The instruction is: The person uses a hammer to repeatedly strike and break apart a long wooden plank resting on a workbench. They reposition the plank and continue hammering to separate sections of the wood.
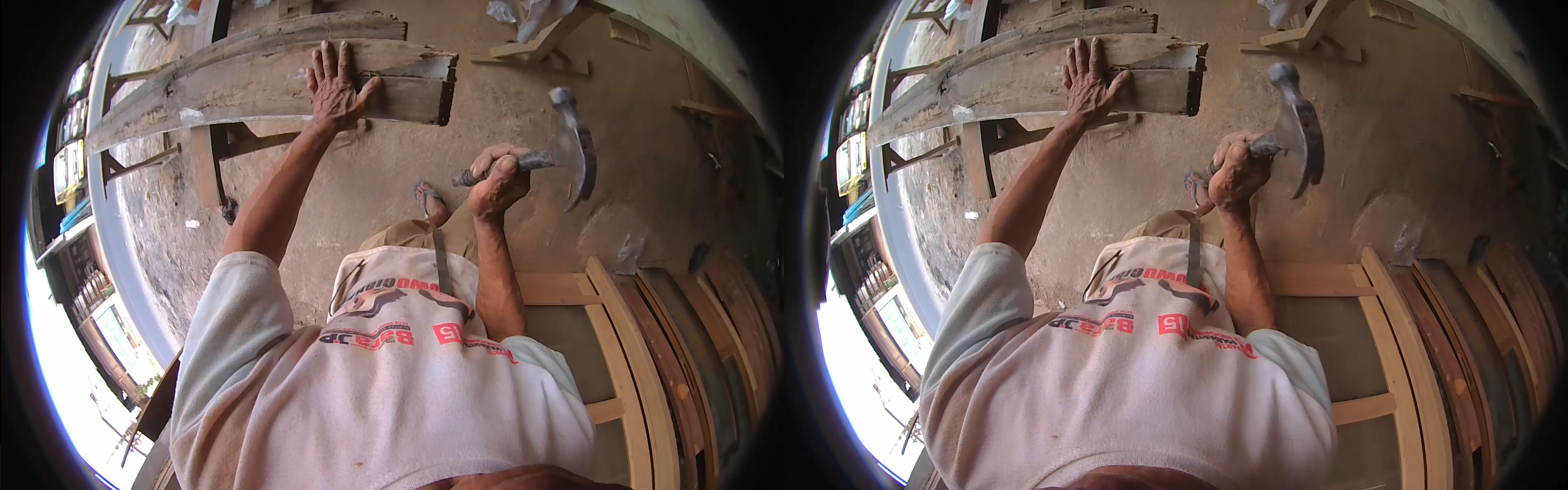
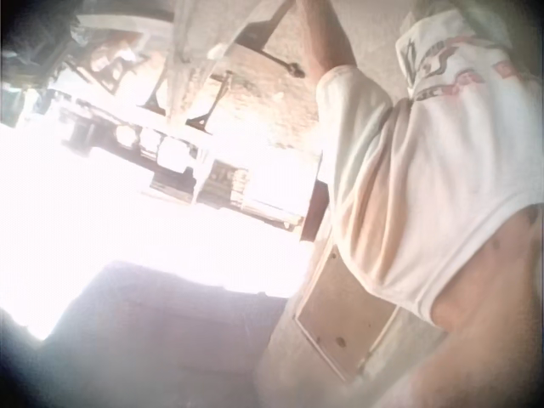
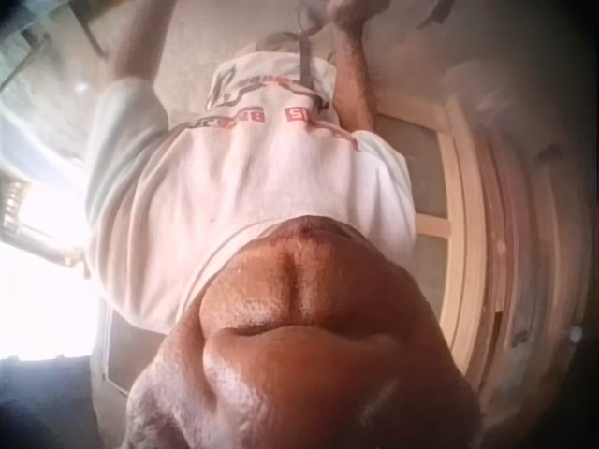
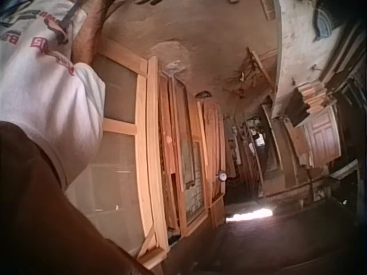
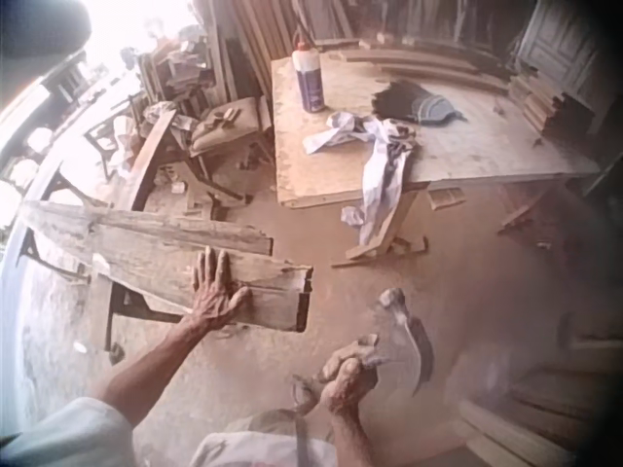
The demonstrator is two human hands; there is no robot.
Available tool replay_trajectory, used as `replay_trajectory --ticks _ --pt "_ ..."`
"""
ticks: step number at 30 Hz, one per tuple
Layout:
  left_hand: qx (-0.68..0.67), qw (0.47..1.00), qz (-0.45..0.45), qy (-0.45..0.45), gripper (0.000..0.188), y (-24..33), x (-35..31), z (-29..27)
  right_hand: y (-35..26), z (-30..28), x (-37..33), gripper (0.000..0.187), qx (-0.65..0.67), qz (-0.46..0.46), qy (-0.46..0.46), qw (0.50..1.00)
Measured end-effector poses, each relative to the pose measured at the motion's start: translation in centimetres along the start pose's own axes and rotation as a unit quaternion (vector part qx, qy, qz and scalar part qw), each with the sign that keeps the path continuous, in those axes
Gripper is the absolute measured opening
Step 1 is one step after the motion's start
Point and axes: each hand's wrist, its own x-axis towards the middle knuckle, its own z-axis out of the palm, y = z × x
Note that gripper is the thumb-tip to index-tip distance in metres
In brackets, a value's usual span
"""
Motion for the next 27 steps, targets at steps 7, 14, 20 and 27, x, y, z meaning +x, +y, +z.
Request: replay_trajectory --ticks 7,14,20,27 --pt "0.01 1.0 0.007 0.005 0.102 -0.1 0.0 -0.4 8.5 -0.3 0.3 0.054 -0.18 0.209 -0.064 0.959" --pt "-0.292 0.955 -0.05 -0.012 0.047 5.1 -6.0 -6.5 2.7 -7.2 2.1 0.051 -0.054 0.267 0.057 0.961" --pt "-0.825 0.339 -0.402 -0.206 0.054 8.3 -13.1 4.5 1.2 -14.0 0.5 0.046 -0.157 0.378 0.078 0.909" --pt "-0.96 -0.002 -0.274 -0.054 0.066 10.1 -5.2 15.2 -1.4 -15.9 -1.1 0.039 -0.251 0.445 -0.019 0.859"
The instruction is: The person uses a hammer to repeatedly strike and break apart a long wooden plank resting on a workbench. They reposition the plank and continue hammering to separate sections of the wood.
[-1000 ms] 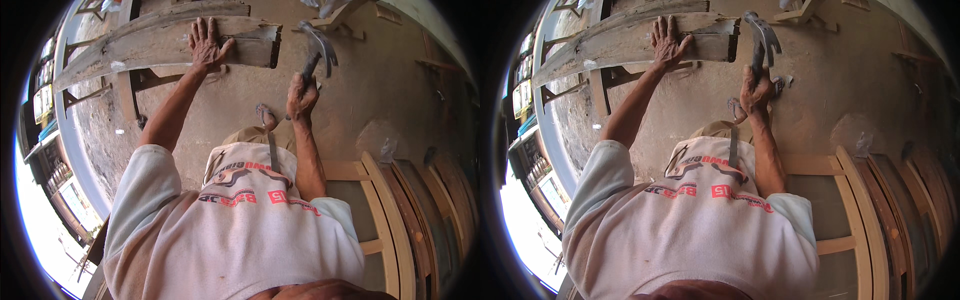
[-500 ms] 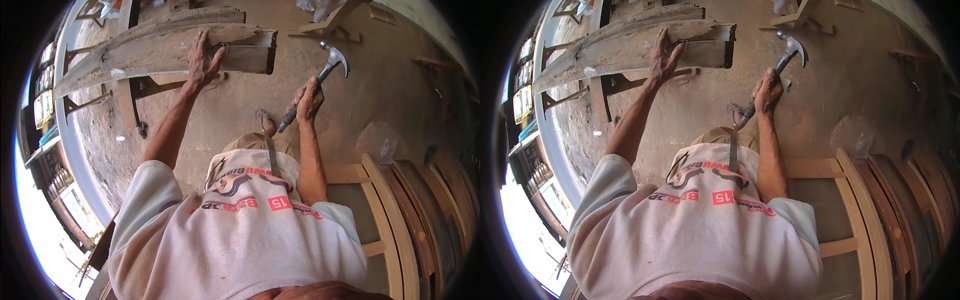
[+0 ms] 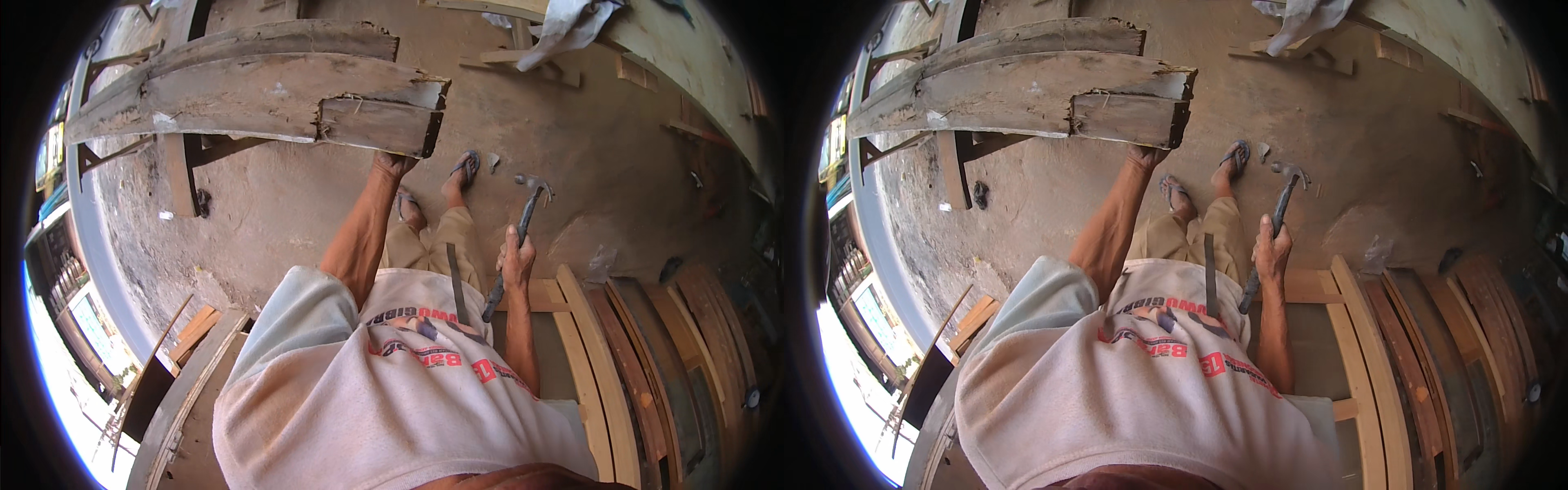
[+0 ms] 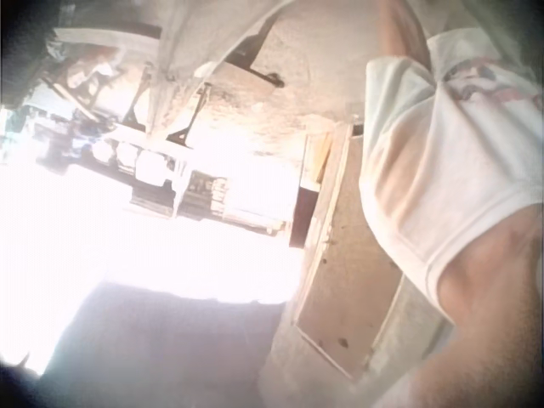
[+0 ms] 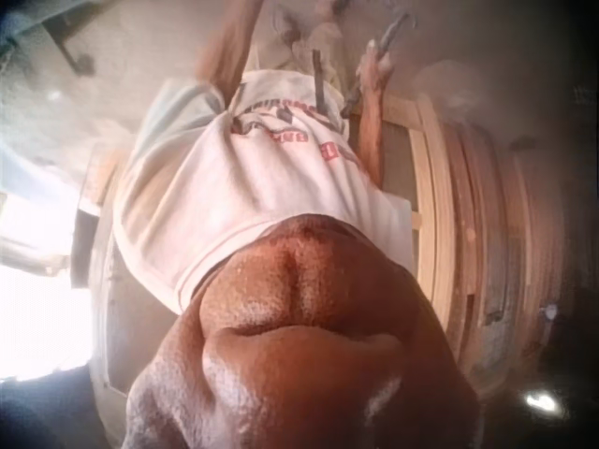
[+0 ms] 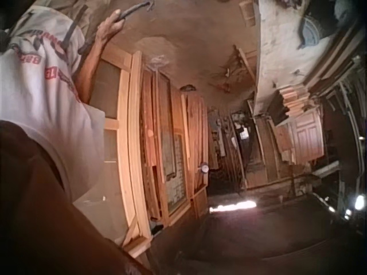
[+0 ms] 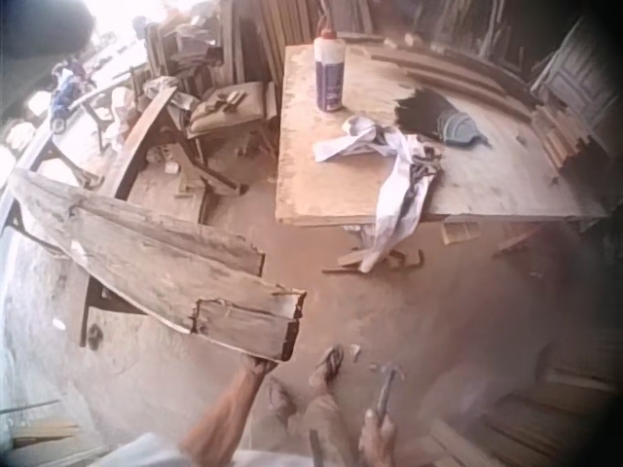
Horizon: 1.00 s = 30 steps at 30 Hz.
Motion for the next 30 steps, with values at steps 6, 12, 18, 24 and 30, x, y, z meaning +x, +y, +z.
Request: replay_trajectory --ticks 6,12,18,24,30 --pt "-0.195 0.971 -0.134 -0.036 0.072 -1.6 2.3 4.0 0.1 0.1 2.1 0.043 -0.139 -0.009 -0.057 0.989" --pt "-0.19 0.956 -0.195 -0.11 0.071 -1.6 3.3 3.9 -3.0 2.1 3.6 0.037 -0.231 -0.18 -0.086 0.952" --pt "-0.032 0.99 -0.116 -0.073 0.066 -1.2 3.9 4.3 -9.0 5.3 3.4 0.034 -0.199 -0.185 -0.092 0.958" --pt "-0.136 0.988 0.039 -0.056 0.067 -0.2 0.2 -2.5 -10.6 7.2 4.7 0.034 -0.181 -0.273 -0.089 0.941" --pt "0.012 0.979 0.201 -0.001 0.08 -4.5 -5.7 8.9 -9.6 7.5 5.2 0.035 -0.173 -0.233 -0.096 0.952"
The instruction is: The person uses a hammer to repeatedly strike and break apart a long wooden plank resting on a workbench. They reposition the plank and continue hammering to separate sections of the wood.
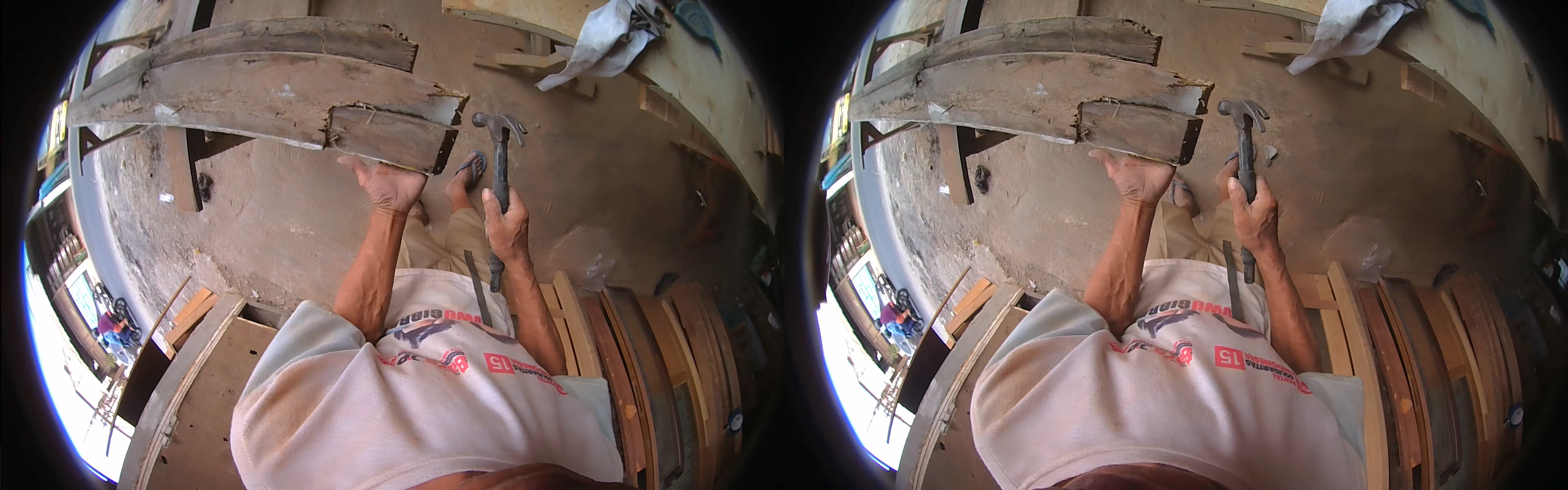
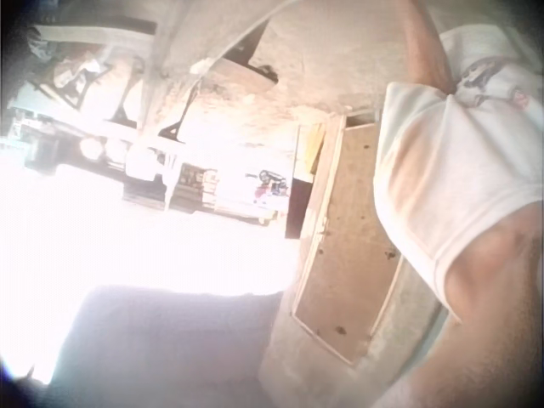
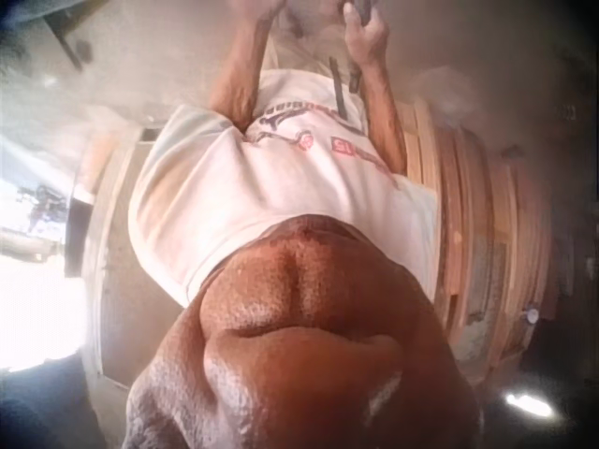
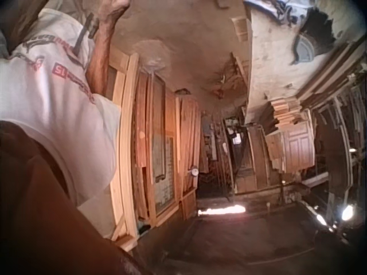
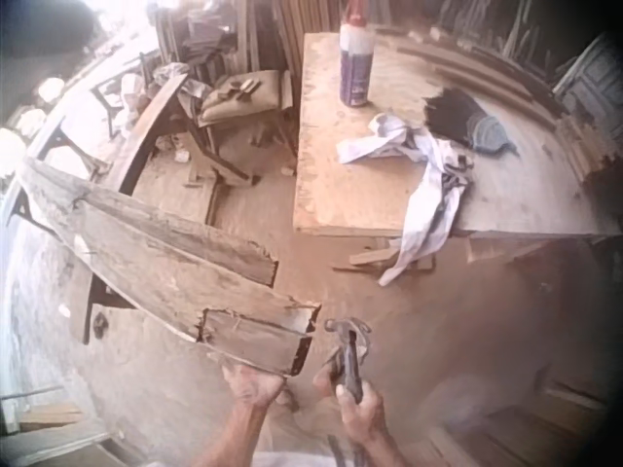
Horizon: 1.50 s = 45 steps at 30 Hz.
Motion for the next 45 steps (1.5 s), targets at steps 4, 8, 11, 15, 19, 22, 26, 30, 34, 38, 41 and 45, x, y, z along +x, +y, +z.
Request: replay_trajectory --ticks 4,8,11,15,19,22,26,30,34,38,41,45 --pt "0.08 0.996 0.03 0.005 0.084 0.0 0.2 -0.8 0.9 0.1 -0.2 0.037 0.006 0.031 -0.028 0.999" --pt "0.141 0.988 0.02 0.054 0.069 0.6 1.7 -1.8 1.0 0.0 -0.9 0.039 -0.033 0.036 -0.028 0.998" --pt "0.13 0.99 0.013 0.047 0.06 0.9 1.9 -1.0 1.5 0.1 -0.8 0.038 -0.029 0.017 -0.014 0.999" --pt "0.14 0.99 0.011 0.027 0.053 1.4 2.0 -1.4 2.1 0.7 -2.0 0.035 0.02 -0.003 0.012 1.0" --pt "0.146 0.989 0.004 0.026 0.05 1.6 2.0 -1.7 2.6 2.4 -2.5 0.036 0.077 0.006 0.027 0.997" --pt "0.157 0.987 -0.021 0.022 0.049 2.2 2.2 -1.7 0.6 3.4 -1.1 0.036 0.041 -0.039 0.043 0.997" --pt "0.169 0.985 -0.021 0.02 0.049 2.7 2.0 -1.9 -1.2 2.6 -2.7 0.035 0.084 -0.052 0.071 0.993" --pt "0.171 0.985 -0.027 0.025 0.048 2.5 1.9 -1.3 0.7 5.5 -2.4 0.036 0.174 -0.184 0.119 0.96" --pt "0.177 0.983 -0.054 0.007 0.05 2.8 2.4 -0.8 2.8 8.2 -0.1 0.04 0.007 -0.047 0.067 0.997" --pt "0.186 0.982 -0.015 0.01 0.054 2.1 1.8 -0.1 4.3 7.6 -4.0 0.04 0.148 -0.05 0.122 0.98" --pt "0.182 0.982 -0.038 0.033 0.055 3.1 2.0 -1.6 -1.9 5.2 -6.8 0.037 0.326 -0.082 0.143 0.931" --pt "0.17 0.984 -0.054 0.006 0.054 2.6 1.8 -0.4 1.9 6.7 -3.8 0.037 0.201 -0.149 0.122 0.96"
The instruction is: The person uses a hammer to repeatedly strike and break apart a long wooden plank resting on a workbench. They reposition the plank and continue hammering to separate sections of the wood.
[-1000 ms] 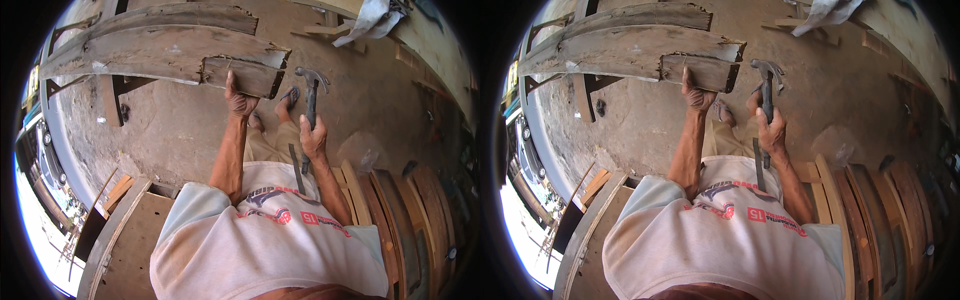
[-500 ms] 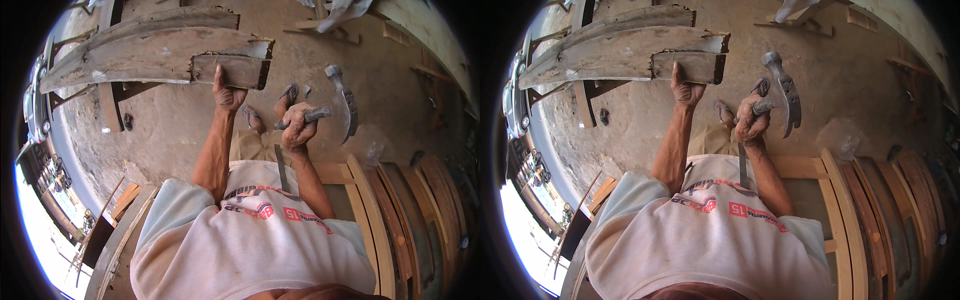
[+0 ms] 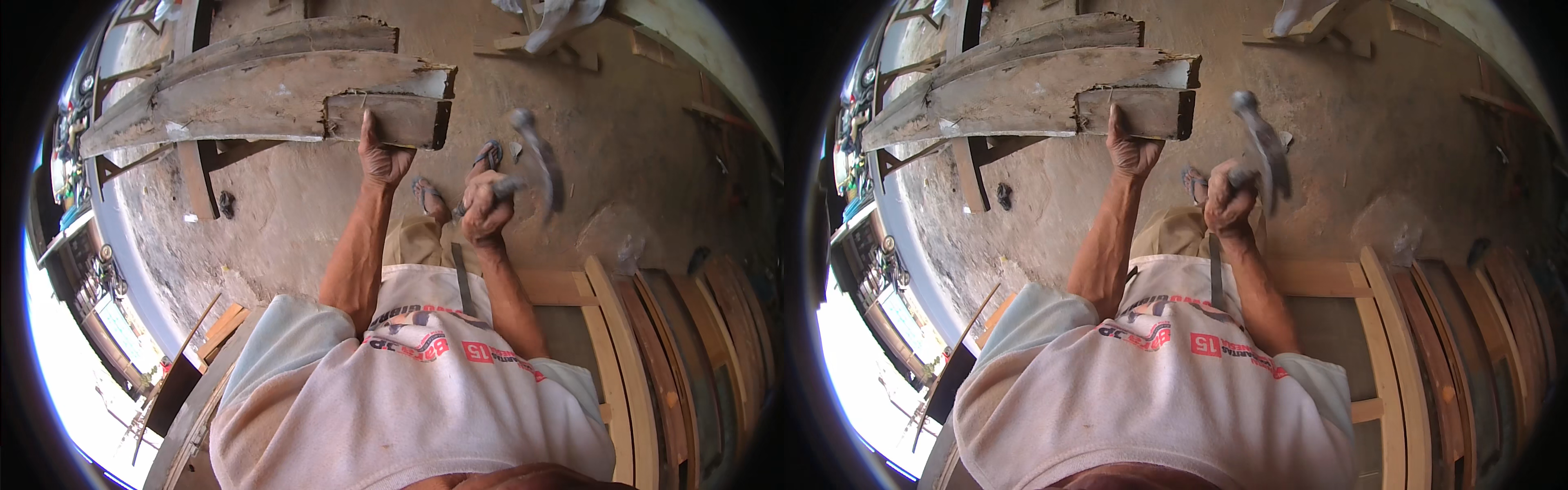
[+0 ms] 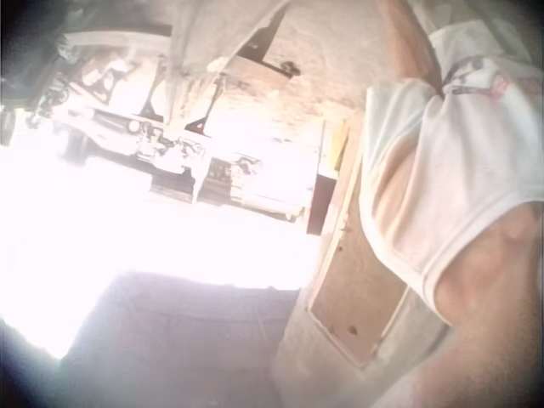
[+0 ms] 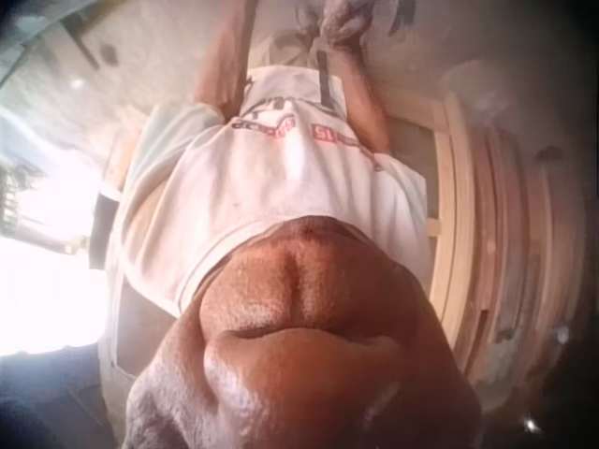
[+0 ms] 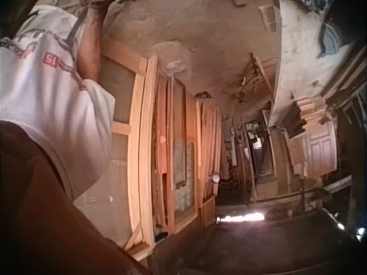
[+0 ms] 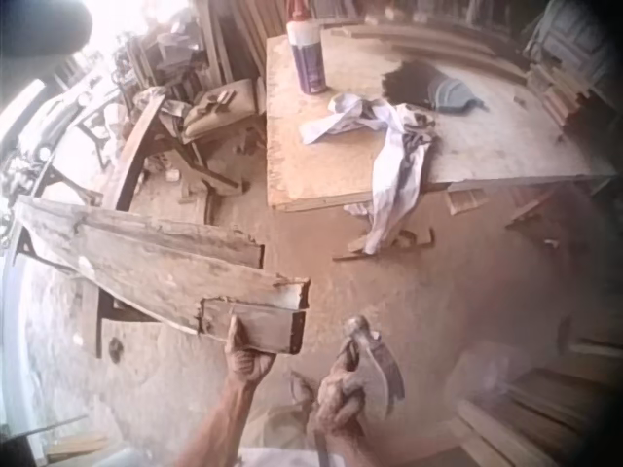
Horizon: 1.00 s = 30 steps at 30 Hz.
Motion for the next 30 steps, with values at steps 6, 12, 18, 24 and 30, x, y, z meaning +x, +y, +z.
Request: replay_trajectory --ticks 6,12,18,24,30 --pt "0.048 0.998 0.038 -0.012 0.057 -0.4 0.3 1.3 1.9 -1.2 2.9 0.037 -0.159 0.148 -0.024 0.976" --pt "-0.015 1.0 -0.002 0.004 0.056 -0.1 -0.3 -0.9 -3.9 -3.6 2.4 0.034 -0.177 -0.113 -0.065 0.976" --pt "0.014 1.0 0.019 0.01 0.056 -0.3 -0.1 -0.7 -1.3 -3.1 4.9 0.037 -0.351 0.009 -0.155 0.923" --pt "-0.002 1.0 0.017 -0.002 0.052 -0.3 -0.7 -1.3 -7.7 -3.7 2.1 0.039 -0.036 -0.074 -0.077 0.994" --pt "-0.015 1.0 0.027 0.0 0.05 -0.4 0.4 -0.6 -5.0 -2.2 4.1 0.044 0.009 -0.128 -0.02 0.992"
